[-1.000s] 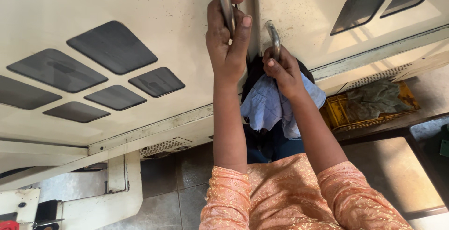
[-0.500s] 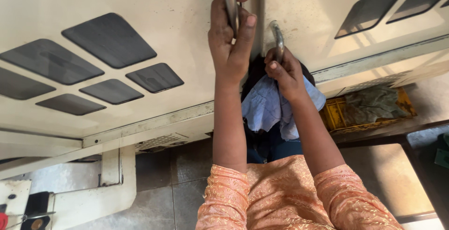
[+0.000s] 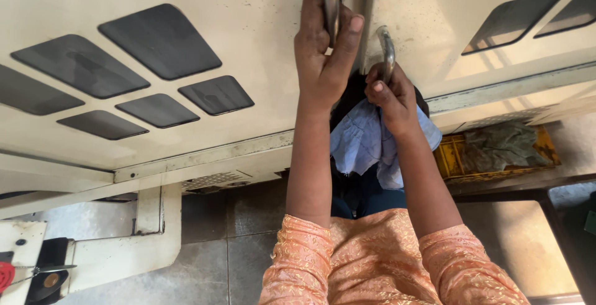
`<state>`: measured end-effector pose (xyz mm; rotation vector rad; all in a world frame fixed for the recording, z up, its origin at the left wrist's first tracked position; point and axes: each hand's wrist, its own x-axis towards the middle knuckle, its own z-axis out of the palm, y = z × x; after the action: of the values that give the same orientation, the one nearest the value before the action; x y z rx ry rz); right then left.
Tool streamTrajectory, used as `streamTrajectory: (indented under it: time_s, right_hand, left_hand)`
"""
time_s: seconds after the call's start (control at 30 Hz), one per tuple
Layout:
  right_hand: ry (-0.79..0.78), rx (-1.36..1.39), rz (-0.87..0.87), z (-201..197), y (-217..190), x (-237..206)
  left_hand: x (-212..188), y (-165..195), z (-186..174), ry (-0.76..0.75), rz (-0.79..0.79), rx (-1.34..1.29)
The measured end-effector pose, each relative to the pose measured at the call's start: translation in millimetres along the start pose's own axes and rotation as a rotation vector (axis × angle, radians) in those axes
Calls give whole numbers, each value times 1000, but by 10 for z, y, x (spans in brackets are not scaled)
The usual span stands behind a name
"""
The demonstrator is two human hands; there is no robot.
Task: The person opens the door of a CNC machine using two handles and a cloth, then reaches inside to adjust or inspect internal components. The person manipulates a metal rod or tool inside the machine's chamber.
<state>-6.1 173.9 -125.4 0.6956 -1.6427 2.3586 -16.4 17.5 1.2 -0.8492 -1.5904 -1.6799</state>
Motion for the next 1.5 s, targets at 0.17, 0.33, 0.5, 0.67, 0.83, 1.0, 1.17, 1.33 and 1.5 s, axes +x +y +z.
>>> streamTrajectory:
  time_s: [0.17, 0.33, 0.5, 0.67, 0.83, 1.0, 1.17, 1.33, 1.5]
  right_hand:
    - [-1, 59, -23, -2, 47, 30]
    - [-7, 45, -23, -52, 73, 53]
    - [-10, 36, -33, -71, 112, 74]
    - [-8, 24, -67, -82, 145, 100]
    - [-20, 47, -33, -105, 130, 114]
    - [-22, 56, -47, -90, 146, 129]
    - [-23, 57, -43, -94, 171, 128]
    - [-18, 45, -19, -84, 173, 147]
    - [2, 14, -27, -65, 140, 119]
  left_hand:
    - [16, -9, -7, -23, -55, 1]
    - [24, -16, 31, -13, -58, -15]
    - [42, -12, 19, -24, -74, -5]
    - [73, -42, 28, -35, -58, -5]
    - [70, -50, 47, -20, -74, -18]
    - [82, -51, 33, -25, -72, -8]
    - [66, -47, 19, -18, -80, -10]
    - [76, -46, 14, -18, -78, -21]
    - [65, -36, 13, -17, -58, -11]
